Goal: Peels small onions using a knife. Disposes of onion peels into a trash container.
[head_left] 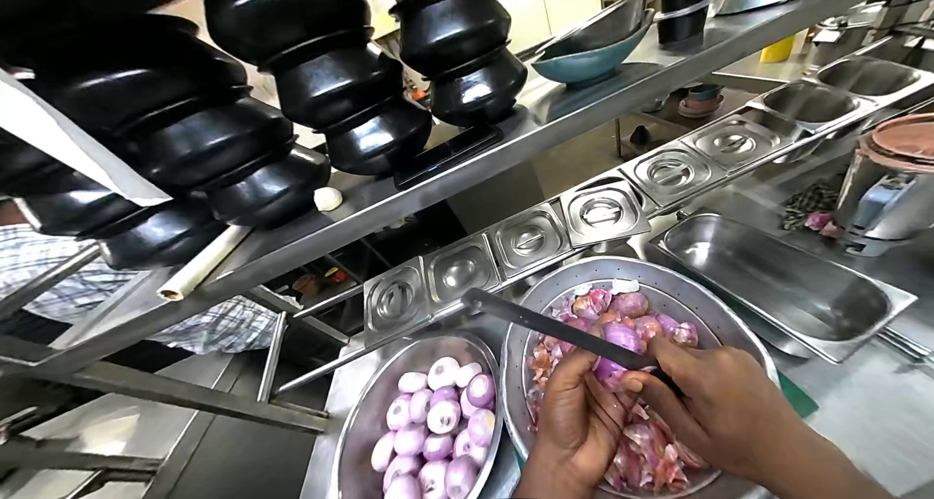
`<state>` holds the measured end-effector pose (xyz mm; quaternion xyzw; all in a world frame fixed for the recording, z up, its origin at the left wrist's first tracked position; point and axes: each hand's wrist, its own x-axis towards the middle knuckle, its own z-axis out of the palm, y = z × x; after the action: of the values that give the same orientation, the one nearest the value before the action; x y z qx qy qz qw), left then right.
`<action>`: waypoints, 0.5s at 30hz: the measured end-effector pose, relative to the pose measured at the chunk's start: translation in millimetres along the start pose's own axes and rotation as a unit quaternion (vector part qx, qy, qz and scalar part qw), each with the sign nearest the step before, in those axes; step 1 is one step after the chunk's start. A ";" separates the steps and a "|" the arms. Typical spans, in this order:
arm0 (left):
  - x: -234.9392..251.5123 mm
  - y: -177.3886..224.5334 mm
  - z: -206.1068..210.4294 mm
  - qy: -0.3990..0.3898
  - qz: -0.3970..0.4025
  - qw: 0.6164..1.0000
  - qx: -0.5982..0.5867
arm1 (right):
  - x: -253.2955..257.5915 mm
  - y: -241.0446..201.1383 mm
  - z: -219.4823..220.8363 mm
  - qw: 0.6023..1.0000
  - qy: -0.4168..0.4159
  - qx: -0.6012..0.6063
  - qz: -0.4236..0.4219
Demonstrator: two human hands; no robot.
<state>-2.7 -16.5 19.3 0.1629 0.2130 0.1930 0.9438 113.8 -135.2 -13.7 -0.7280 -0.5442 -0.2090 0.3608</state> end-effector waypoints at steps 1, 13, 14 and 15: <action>0.3 -0.1 0.3 0.005 0.000 1.000 0.001 | -1.3 -1.7 0.5 1.000 0.006 -0.015 -0.010; 10.7 -2.9 0.6 0.065 0.044 0.997 0.016 | -22.2 -8.3 -0.6 0.991 -0.060 0.066 -0.101; 11.7 -3.3 0.9 0.068 0.057 0.996 0.022 | -21.8 -8.5 -3.7 0.988 -0.069 0.084 -0.110; 12.1 -3.9 3.2 0.077 0.073 0.994 0.033 | -21.4 -10.4 -6.7 0.984 -0.081 0.096 -0.122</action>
<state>10.1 -15.4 16.4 0.1932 0.2791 0.2661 0.9022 97.7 -152.4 -21.1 -0.6321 -0.6742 -0.1386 0.3558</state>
